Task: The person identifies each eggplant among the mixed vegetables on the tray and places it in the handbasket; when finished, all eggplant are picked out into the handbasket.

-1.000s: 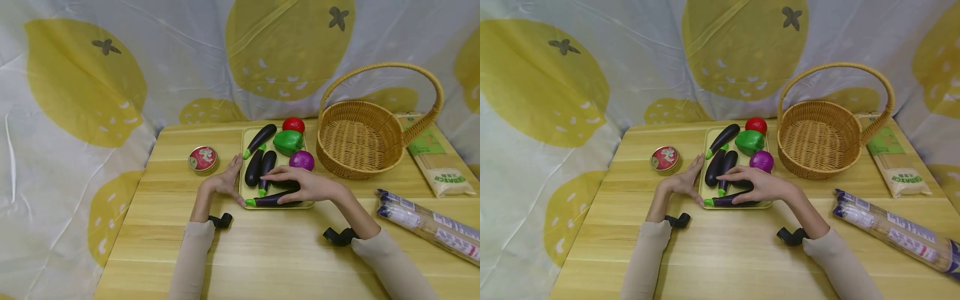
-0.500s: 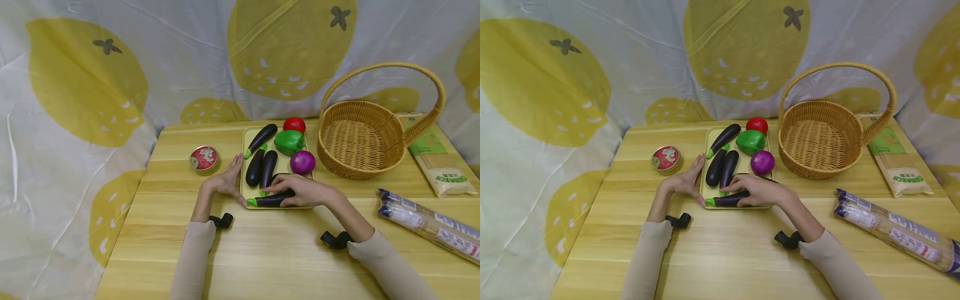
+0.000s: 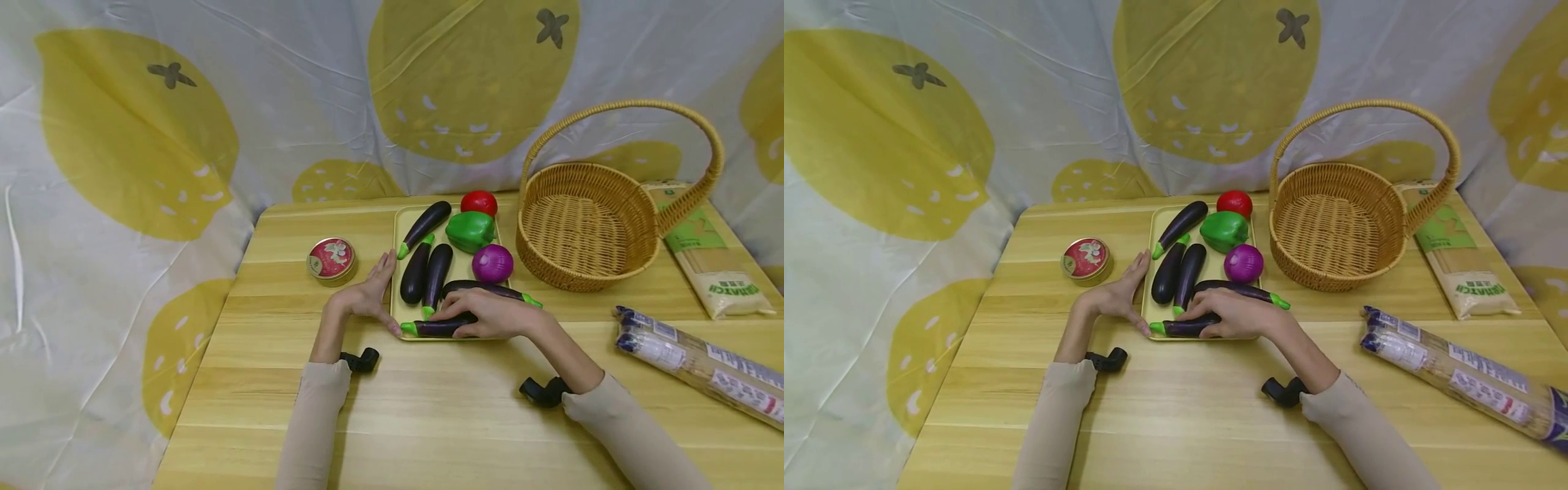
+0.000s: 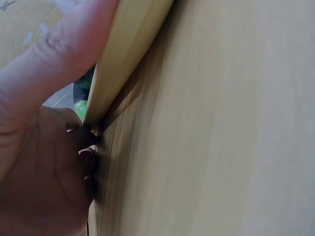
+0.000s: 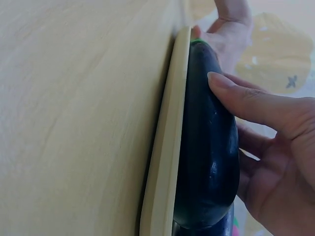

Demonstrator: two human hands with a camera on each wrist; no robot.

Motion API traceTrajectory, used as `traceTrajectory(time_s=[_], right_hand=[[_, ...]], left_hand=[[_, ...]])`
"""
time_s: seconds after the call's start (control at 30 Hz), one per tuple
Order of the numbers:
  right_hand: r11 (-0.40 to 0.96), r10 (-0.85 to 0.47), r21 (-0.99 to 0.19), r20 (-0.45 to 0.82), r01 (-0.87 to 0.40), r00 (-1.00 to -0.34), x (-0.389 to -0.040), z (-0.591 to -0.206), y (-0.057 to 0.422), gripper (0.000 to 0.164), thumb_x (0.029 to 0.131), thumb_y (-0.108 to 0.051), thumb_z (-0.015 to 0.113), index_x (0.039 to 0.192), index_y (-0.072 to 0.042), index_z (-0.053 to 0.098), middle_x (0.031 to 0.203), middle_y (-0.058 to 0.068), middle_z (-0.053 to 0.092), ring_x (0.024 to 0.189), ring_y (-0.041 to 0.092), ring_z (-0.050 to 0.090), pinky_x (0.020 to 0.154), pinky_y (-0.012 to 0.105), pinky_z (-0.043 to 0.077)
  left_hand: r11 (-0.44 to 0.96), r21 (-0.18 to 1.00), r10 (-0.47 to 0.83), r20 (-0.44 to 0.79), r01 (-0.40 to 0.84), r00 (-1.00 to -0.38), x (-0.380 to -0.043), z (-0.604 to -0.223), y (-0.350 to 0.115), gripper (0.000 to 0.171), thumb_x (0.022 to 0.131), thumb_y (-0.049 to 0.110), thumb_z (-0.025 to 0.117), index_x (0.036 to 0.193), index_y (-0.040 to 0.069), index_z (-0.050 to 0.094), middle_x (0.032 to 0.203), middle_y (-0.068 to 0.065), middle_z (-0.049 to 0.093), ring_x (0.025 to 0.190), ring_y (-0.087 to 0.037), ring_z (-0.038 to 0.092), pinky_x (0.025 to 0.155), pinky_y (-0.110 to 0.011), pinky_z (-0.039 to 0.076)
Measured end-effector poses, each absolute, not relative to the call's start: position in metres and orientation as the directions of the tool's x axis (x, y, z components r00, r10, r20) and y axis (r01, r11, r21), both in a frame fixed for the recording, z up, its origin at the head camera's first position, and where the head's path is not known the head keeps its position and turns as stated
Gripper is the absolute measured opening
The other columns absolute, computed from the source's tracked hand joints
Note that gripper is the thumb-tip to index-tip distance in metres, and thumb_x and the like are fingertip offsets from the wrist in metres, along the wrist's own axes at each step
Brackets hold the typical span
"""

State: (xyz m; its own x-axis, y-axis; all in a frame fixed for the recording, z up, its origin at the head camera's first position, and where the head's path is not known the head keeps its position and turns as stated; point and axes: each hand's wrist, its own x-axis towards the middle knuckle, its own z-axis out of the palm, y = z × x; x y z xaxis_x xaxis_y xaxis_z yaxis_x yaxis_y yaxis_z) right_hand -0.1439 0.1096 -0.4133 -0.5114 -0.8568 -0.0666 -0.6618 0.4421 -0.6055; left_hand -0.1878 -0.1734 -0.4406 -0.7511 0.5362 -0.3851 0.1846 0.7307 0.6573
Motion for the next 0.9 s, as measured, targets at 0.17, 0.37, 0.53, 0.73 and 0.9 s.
traceTrajectory(time_s=[0.17,0.37,0.53,0.73,0.9], right_hand=[[0.446,-0.855,-0.615,-0.078,-0.651,-0.512,-0.145,-0.413,0.113,0.042,0.091,-0.023,0.067,0.132,-0.031,0.060,0.122,-0.007,0.059,0.109,0.009,0.055,0.094,0.032,0.049],[0.401,-0.848,-0.682,-0.023,-0.612,-0.530,-0.151,-0.398,0.129,0.043,0.092,-0.025,0.066,0.134,-0.030,0.058,0.119,-0.011,0.060,0.107,0.006,0.055,0.090,0.030,0.049],[0.422,-0.784,-0.704,0.033,-0.571,-0.620,-0.162,-0.366,0.161,0.042,0.092,-0.031,0.064,0.133,-0.033,0.057,0.123,-0.008,0.058,0.108,0.010,0.055,0.090,0.035,0.049],[0.585,-0.627,-0.629,0.049,-0.512,-0.778,-0.172,-0.320,0.217,0.040,0.093,-0.028,0.064,0.130,-0.041,0.057,0.131,-0.010,0.054,0.113,0.010,0.053,0.089,0.031,0.047],[0.672,-0.554,-0.577,0.025,-0.464,-0.832,-0.191,-0.298,0.263,0.040,0.093,-0.025,0.064,0.132,-0.036,0.058,0.128,-0.010,0.056,0.107,0.000,0.051,0.078,0.013,0.042]], left_hand=[[0.724,0.663,0.544,-0.380,0.190,-0.748,-0.188,-0.441,-0.172,0.155,0.052,0.039,0.094,0.152,0.017,-0.023,0.160,-0.001,-0.026,0.148,-0.017,-0.024,0.123,-0.046,0.003],[0.740,0.647,0.530,-0.394,0.184,-0.751,-0.187,-0.439,-0.172,0.155,0.053,0.039,0.094,0.152,0.017,-0.023,0.160,0.000,-0.026,0.148,-0.017,-0.023,0.123,-0.046,0.003],[0.745,0.639,0.530,-0.394,0.191,-0.751,-0.187,-0.438,-0.172,0.155,0.052,0.039,0.094,0.152,0.016,-0.023,0.160,-0.001,-0.026,0.149,-0.019,-0.021,0.123,-0.046,0.003],[0.745,0.641,0.532,-0.400,0.187,-0.746,-0.188,-0.438,-0.174,0.155,0.052,0.040,0.094,0.152,0.017,-0.023,0.160,-0.002,-0.027,0.149,-0.020,-0.022,0.123,-0.047,0.004],[0.739,0.649,0.531,-0.395,0.182,-0.749,-0.188,-0.438,-0.174,0.155,0.053,0.040,0.094,0.152,0.018,-0.022,0.160,-0.001,-0.027,0.149,-0.018,-0.021,0.123,-0.047,0.004]])
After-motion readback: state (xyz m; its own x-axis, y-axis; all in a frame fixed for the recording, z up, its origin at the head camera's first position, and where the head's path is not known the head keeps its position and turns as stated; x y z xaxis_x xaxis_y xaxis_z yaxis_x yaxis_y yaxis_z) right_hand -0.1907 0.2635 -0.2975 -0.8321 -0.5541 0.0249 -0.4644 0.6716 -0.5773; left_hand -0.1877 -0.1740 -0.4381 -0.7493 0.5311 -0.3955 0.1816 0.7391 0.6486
